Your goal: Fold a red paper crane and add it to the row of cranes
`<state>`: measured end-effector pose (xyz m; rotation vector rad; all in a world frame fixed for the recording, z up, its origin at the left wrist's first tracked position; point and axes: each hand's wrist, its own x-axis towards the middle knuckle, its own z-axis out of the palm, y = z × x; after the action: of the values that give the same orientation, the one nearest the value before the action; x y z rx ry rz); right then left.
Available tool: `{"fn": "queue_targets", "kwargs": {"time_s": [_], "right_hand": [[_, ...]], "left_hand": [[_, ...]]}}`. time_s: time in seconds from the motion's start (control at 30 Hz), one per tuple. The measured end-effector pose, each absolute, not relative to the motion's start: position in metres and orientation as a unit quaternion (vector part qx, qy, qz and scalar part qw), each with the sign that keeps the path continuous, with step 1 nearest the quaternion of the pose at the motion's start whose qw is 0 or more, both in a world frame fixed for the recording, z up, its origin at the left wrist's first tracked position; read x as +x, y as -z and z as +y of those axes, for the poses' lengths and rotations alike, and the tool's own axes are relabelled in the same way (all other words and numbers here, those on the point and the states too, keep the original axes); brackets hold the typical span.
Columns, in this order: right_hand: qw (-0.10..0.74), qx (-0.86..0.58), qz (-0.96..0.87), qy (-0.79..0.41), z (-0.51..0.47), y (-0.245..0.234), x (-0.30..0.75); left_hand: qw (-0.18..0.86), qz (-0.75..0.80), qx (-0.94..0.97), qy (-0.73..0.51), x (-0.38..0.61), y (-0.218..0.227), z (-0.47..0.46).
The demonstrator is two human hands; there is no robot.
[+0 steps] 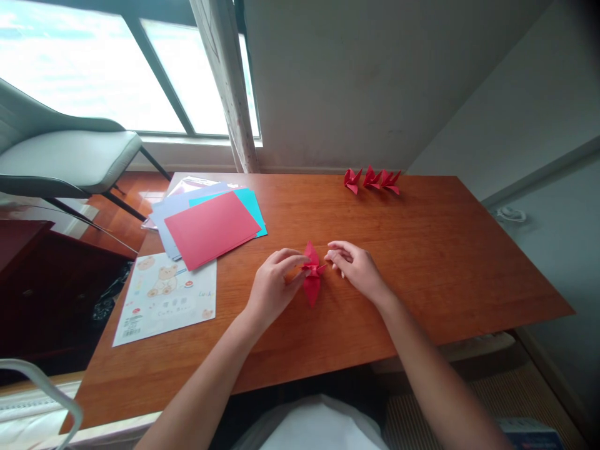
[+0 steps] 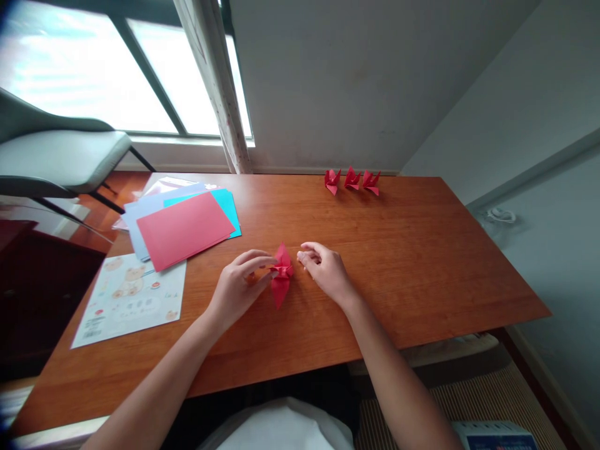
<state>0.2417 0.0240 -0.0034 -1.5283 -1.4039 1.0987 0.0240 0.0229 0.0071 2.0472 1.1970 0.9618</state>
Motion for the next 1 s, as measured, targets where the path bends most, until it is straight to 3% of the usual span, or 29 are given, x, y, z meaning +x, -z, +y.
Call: {"fn": "queue_targets", "kwargs": {"time_s": [0.27, 0.4, 0.53, 0.73, 1.0], "right_hand": [[0.362, -0.557, -0.572, -0.48, 0.048, 0.005, 0.219], [0.4, -0.537, -0.569, -0.477, 0.046, -0.007, 0.217], [0.498, -0.527, -0.489, -0.485, 0.035, -0.017, 0.215], [0.536, -0.526, -0.448, -0.484, 0.024, -0.022, 0.203], [0.536, -0.5, -0.293, -0.614, 0.027, -0.024, 0.206]], "left_hand": [[0.277, 0.51, 0.752, -0.313, 0.02, -0.002, 0.019], [0.276, 0.542, 0.723, -0.328, 0.02, -0.004, 0.018], [0.379, 0.513, 0.693, -0.335, 0.023, -0.01, 0.016], [0.549, 0.438, 0.61, -0.366, 0.029, -0.014, 0.014], [0.549, 0.448, 0.579, -0.403, 0.027, -0.016, 0.012]]}}
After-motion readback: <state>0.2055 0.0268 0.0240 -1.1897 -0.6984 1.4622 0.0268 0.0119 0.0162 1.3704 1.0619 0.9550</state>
